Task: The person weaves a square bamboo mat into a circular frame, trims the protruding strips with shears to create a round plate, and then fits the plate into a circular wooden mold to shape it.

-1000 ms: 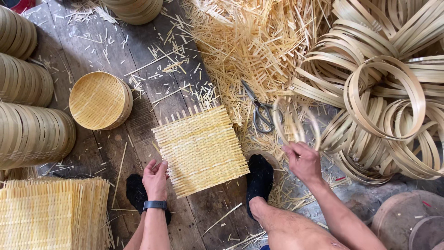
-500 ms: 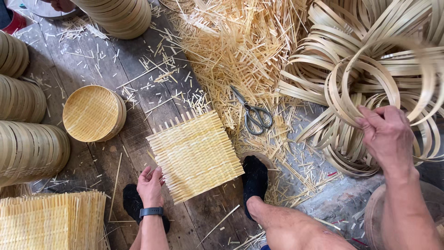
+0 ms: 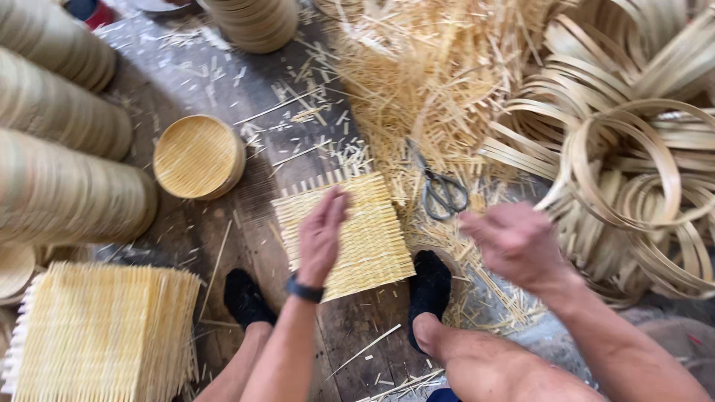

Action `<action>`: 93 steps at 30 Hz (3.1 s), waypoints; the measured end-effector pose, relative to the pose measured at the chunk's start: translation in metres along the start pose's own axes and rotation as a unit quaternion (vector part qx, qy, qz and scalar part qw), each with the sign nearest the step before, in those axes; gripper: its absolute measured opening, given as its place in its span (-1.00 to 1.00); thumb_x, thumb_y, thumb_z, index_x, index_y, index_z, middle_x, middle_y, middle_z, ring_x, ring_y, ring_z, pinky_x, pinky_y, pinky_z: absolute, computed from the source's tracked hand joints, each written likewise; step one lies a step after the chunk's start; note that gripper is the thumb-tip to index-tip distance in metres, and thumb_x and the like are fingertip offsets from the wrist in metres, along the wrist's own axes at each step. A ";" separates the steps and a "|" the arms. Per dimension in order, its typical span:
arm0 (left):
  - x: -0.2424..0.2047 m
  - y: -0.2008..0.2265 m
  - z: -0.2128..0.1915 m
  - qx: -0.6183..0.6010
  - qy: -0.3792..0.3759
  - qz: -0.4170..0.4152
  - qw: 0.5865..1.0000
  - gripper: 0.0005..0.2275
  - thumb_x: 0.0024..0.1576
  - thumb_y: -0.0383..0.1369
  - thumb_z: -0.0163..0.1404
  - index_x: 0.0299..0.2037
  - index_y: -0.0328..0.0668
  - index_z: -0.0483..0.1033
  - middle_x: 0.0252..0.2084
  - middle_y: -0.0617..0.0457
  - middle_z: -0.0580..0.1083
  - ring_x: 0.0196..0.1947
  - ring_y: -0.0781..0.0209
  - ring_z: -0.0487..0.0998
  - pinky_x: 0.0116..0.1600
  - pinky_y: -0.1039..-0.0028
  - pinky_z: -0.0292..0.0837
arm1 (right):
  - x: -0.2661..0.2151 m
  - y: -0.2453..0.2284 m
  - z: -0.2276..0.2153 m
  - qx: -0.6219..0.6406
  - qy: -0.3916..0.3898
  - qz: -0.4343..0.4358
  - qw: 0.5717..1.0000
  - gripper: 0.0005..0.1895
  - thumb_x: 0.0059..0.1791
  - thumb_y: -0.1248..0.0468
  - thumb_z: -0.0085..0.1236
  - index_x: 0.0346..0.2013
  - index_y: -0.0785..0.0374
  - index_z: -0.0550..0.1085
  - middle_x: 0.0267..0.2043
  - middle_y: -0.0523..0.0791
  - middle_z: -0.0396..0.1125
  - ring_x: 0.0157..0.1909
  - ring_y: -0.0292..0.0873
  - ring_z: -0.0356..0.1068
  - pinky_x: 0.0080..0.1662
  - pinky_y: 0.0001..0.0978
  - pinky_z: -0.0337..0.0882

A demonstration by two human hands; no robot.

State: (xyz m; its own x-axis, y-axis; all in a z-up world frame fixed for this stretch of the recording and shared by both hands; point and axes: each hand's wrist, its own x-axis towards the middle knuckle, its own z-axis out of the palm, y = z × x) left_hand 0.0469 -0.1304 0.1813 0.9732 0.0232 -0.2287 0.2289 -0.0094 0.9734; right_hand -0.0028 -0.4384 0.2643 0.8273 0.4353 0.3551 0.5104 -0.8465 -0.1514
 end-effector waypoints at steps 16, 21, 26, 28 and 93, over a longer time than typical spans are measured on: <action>-0.032 0.049 -0.018 -0.234 -0.179 -0.255 0.921 -0.57 0.24 0.01 -0.13 -0.13 -0.20 0.63 -0.56 0.20 0.34 -0.64 0.45 0.20 -0.57 0.60 0.03 | 0.102 -0.074 0.030 0.191 0.043 -0.174 0.965 -0.75 -0.10 0.26 0.34 -0.16 0.25 0.56 -0.28 -0.13 0.37 -0.26 -0.16 0.42 -0.29 -0.37 0.46; -0.024 0.047 -0.011 -0.119 -0.205 -0.238 0.942 -0.35 0.19 0.34 -0.35 -0.66 -0.04 0.24 -0.70 0.27 0.12 -0.76 0.47 -0.03 -0.68 0.55 -0.21 | 0.100 -0.097 0.036 0.132 0.017 -0.188 0.973 -0.84 -0.17 0.42 0.29 -0.31 0.31 0.54 -0.45 -0.15 0.25 -0.41 -0.18 0.33 -0.43 -0.34 0.38; -0.030 0.034 -0.002 -0.160 -0.129 -0.215 0.955 -0.35 0.14 0.34 -0.34 -0.68 -0.06 0.27 -0.74 0.29 0.08 -0.79 0.45 -0.05 -0.68 0.50 -0.20 | 0.095 -0.104 0.048 0.114 0.019 -0.148 0.982 -0.89 -0.17 0.45 0.25 -0.38 0.30 0.51 -0.48 -0.15 0.20 -0.43 -0.20 0.29 -0.45 -0.34 0.34; -0.029 0.028 0.001 -0.172 -0.119 -0.205 0.956 -0.35 0.14 0.34 -0.34 -0.69 -0.05 0.25 -0.74 0.29 0.06 -0.79 0.45 -0.05 -0.69 0.51 -0.20 | 0.091 -0.103 0.052 0.120 0.021 -0.131 0.984 -0.90 -0.16 0.42 0.28 -0.38 0.28 0.53 -0.48 -0.15 0.23 -0.42 -0.21 0.31 -0.44 -0.33 0.36; 0.001 -0.178 -0.109 0.210 0.250 -0.132 0.936 -0.78 -0.12 -0.43 0.36 -0.25 -0.19 0.72 -0.37 0.01 0.66 -0.40 0.29 0.67 -0.19 0.50 0.58 | 0.021 -0.045 0.249 0.259 -0.117 0.445 0.849 -0.80 -0.10 0.31 0.32 -0.18 0.14 0.68 -0.30 -0.07 0.56 -0.28 -0.17 0.54 0.00 -0.33 0.48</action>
State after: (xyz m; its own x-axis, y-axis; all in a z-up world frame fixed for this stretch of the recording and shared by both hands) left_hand 0.0054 -0.0198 0.0097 0.7746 0.5445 -0.3217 0.5494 -0.3274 0.7687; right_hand 0.0495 -0.3148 0.0491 0.9328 -0.2058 -0.2959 -0.3564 -0.6501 -0.6710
